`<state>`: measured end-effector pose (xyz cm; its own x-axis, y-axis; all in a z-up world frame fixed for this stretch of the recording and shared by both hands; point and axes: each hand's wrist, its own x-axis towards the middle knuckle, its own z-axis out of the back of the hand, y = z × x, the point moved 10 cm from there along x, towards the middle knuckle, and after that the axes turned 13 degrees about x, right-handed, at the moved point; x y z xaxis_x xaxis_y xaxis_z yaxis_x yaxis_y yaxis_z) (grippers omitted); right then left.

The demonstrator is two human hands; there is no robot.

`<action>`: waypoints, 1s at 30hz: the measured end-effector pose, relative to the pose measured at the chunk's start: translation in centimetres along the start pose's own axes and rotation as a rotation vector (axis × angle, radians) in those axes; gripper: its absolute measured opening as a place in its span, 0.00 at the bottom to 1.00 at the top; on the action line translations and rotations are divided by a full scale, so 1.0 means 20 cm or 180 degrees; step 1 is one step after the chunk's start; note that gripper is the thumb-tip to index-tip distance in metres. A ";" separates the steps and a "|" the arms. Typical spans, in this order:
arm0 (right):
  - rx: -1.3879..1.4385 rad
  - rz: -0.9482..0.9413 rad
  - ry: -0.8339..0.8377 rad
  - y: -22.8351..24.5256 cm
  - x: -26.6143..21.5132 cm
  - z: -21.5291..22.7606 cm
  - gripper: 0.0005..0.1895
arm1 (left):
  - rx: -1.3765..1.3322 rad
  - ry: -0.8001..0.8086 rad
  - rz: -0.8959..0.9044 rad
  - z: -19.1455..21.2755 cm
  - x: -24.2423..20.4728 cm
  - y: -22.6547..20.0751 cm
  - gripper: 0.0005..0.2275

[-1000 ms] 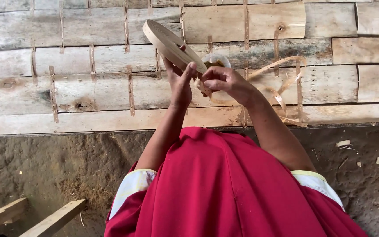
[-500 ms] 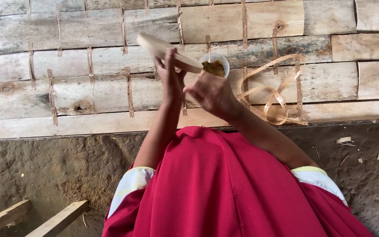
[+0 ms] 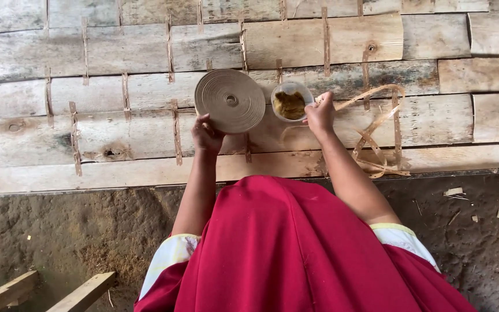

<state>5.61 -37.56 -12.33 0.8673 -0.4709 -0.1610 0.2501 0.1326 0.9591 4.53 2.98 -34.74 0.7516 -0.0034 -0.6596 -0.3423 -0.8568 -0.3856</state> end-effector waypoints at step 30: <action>0.1465 0.0410 -0.1606 0.08 0.31 1.76 0.21 | 0.6135 0.3328 -0.0618 -2.01 -1.14 1.82 0.17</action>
<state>-3.86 -70.98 -3.60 0.5439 -0.8390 -0.0183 -0.1460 -0.1161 0.9824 -2.44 -48.85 -7.87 0.5565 -0.7686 -0.3157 0.2681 0.5257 -0.8073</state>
